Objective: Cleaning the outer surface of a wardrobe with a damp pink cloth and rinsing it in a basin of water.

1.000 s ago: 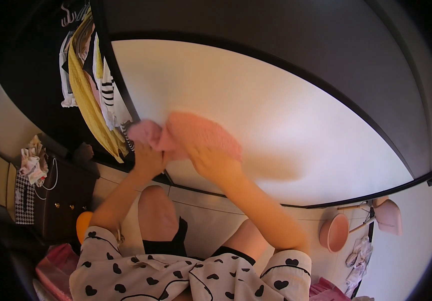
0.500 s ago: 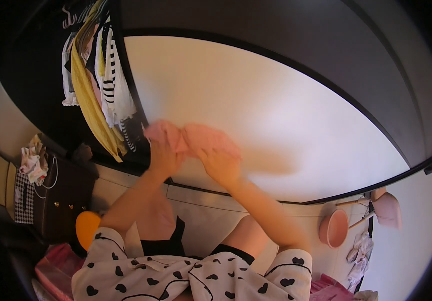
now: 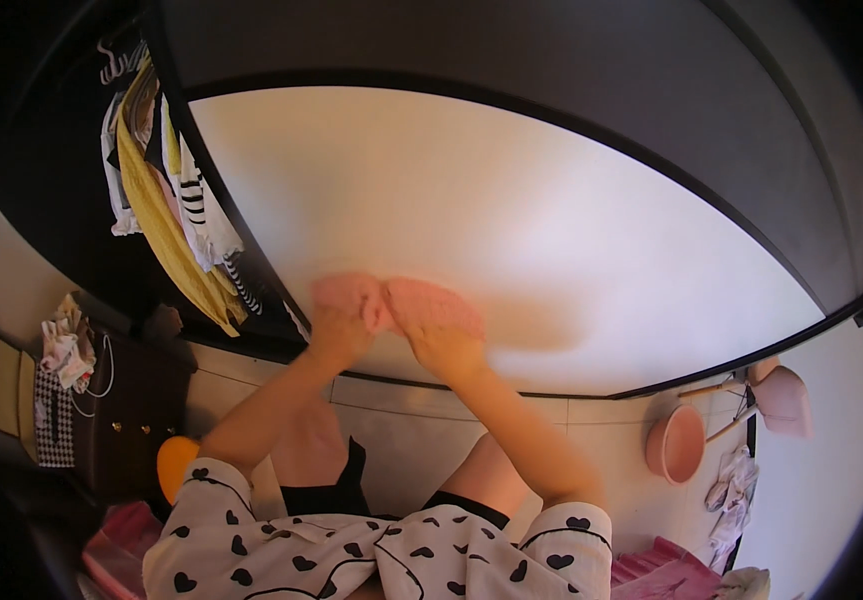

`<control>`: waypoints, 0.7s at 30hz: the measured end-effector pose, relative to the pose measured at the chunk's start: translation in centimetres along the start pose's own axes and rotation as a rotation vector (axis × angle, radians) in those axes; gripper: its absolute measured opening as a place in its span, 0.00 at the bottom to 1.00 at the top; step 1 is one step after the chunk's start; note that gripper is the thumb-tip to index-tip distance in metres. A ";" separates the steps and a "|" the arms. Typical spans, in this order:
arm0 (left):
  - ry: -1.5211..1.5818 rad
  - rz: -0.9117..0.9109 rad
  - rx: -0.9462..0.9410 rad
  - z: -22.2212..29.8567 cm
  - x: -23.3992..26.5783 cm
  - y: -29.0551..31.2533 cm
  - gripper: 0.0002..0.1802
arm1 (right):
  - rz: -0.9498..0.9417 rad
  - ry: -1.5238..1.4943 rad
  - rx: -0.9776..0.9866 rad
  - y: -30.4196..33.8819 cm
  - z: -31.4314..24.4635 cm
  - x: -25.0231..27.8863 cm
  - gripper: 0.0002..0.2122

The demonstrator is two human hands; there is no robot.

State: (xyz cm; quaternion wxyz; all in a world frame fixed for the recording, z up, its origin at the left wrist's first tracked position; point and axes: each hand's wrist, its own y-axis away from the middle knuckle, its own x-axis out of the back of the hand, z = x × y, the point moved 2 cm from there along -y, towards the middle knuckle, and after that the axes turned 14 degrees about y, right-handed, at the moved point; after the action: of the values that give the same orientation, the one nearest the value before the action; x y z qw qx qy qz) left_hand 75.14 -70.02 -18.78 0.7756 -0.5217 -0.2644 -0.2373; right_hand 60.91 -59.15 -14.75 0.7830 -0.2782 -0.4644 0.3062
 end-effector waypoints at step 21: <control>-0.161 0.394 -0.329 12.6 7.7 -18.8 0.24 | 0.229 0.033 -0.572 -10.1 10.3 9.3 0.24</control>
State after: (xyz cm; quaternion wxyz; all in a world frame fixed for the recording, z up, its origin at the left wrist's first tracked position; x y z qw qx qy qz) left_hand 66.70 -65.36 3.10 0.6882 -0.6992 -0.1765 -0.0792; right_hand 57.48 -57.33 1.94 0.6406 -0.5428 -0.4848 0.2448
